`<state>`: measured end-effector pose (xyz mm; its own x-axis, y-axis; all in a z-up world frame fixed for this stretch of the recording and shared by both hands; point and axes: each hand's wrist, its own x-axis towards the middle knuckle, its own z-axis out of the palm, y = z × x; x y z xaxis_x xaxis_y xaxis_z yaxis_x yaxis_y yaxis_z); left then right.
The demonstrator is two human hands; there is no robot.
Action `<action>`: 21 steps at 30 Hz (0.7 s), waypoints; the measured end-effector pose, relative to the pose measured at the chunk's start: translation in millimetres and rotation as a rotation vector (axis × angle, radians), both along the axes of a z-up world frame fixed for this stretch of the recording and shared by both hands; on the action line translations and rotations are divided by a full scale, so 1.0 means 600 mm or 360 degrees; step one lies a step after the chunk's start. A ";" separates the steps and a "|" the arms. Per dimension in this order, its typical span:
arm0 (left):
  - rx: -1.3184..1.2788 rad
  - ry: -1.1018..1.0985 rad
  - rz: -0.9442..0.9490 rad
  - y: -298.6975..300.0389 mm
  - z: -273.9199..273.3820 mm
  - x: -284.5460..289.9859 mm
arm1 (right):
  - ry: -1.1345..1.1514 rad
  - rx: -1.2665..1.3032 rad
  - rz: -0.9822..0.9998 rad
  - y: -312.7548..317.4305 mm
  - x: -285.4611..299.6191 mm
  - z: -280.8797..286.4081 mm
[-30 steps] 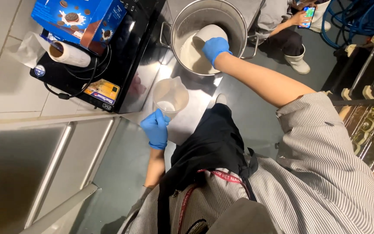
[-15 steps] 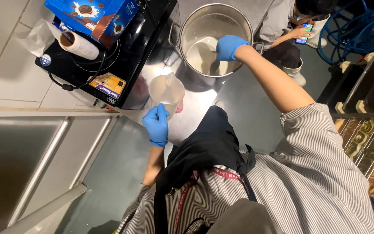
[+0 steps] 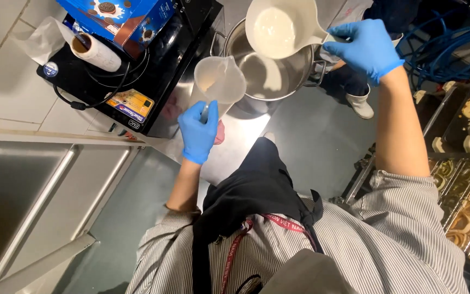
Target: Filling small plastic cups with a white liquid mixture and placing lids on them.
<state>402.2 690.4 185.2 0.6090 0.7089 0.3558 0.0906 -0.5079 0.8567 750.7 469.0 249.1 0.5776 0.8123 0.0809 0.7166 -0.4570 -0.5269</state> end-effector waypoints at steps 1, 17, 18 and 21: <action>0.0005 -0.0006 -0.0006 0.003 0.006 0.015 | -0.0006 0.0005 -0.0006 -0.009 0.000 0.015; -0.0092 -0.0247 -0.0245 -0.029 0.080 0.162 | -0.0873 0.0481 0.0250 -0.023 -0.117 0.200; -0.0156 -0.0204 -0.0232 -0.031 0.078 0.164 | -0.0884 0.0450 0.0219 -0.019 -0.130 0.208; -0.0131 -0.0320 -0.0248 -0.034 0.080 0.164 | -0.0962 0.0450 0.0211 -0.017 -0.147 0.209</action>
